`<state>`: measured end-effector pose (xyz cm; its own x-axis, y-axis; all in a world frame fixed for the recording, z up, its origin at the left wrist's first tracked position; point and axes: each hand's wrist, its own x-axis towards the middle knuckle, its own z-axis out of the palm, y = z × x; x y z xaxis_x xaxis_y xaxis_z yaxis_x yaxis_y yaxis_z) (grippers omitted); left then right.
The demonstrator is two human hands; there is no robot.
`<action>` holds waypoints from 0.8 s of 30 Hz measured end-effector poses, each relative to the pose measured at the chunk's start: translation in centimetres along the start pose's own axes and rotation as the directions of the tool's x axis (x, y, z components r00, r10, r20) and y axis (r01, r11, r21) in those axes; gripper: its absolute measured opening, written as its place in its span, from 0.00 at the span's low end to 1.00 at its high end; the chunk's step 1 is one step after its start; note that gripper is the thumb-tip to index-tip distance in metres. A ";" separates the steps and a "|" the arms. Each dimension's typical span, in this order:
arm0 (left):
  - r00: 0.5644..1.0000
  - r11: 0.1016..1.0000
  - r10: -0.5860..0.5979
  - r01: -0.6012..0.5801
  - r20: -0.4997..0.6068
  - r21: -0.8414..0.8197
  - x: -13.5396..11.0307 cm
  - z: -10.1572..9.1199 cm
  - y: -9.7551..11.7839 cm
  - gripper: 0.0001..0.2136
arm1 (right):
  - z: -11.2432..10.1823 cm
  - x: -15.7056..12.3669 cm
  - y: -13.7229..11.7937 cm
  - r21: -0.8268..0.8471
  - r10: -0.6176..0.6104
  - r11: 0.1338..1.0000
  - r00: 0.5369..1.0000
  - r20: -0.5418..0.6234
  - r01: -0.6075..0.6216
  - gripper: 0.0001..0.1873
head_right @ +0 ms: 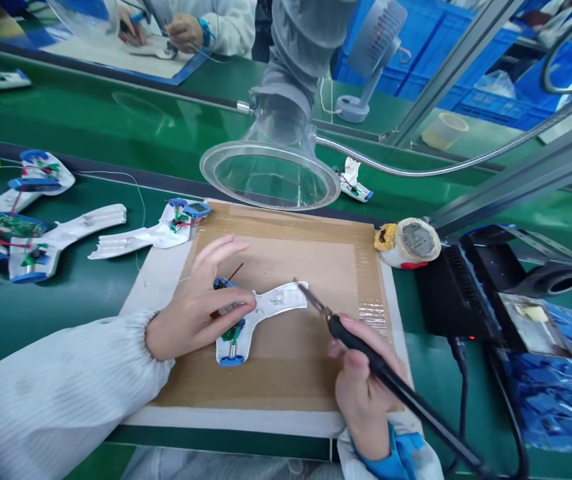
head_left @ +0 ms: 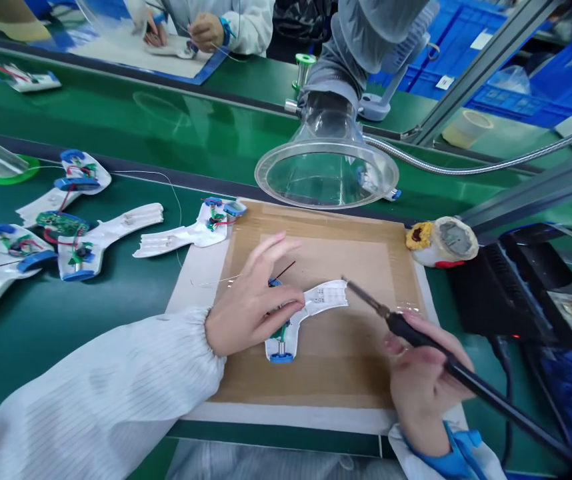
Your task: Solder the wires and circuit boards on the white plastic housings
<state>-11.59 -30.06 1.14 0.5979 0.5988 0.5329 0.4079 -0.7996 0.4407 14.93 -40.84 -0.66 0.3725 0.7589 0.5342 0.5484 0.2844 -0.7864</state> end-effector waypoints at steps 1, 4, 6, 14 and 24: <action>1.000 1.000 -0.003 0.003 0.008 0.010 0.0 0.1 0.0 0.08 | -0.1 0.0 0.1 0.050 -0.014 0.999 0.998 -0.057 0.017 0.20; 1.000 0.999 0.007 -0.008 0.013 0.042 0.1 0.5 0.1 0.08 | -0.3 0.1 0.3 0.097 -0.033 0.995 0.998 -0.053 0.038 0.17; 1.000 0.998 0.011 -0.012 0.009 0.060 0.2 0.7 0.1 0.07 | -0.4 0.3 0.2 0.069 -0.056 0.996 0.997 0.054 0.053 0.12; 1.000 0.996 0.016 -0.015 -0.007 0.083 0.3 1.1 0.0 0.06 | -0.3 0.7 0.1 -0.017 -0.092 0.995 0.979 0.181 0.097 0.09; 1.000 0.997 0.026 -0.025 -0.009 0.076 0.3 1.2 -0.1 0.06 | -0.1 1.0 -0.3 -0.007 -0.087 0.996 0.977 0.197 0.090 0.09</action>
<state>-10.60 -29.86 0.45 0.6021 0.5782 0.5506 0.4438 -0.8156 0.3712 15.25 -40.23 0.14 0.1685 0.8317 0.5291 0.5849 0.3476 -0.7328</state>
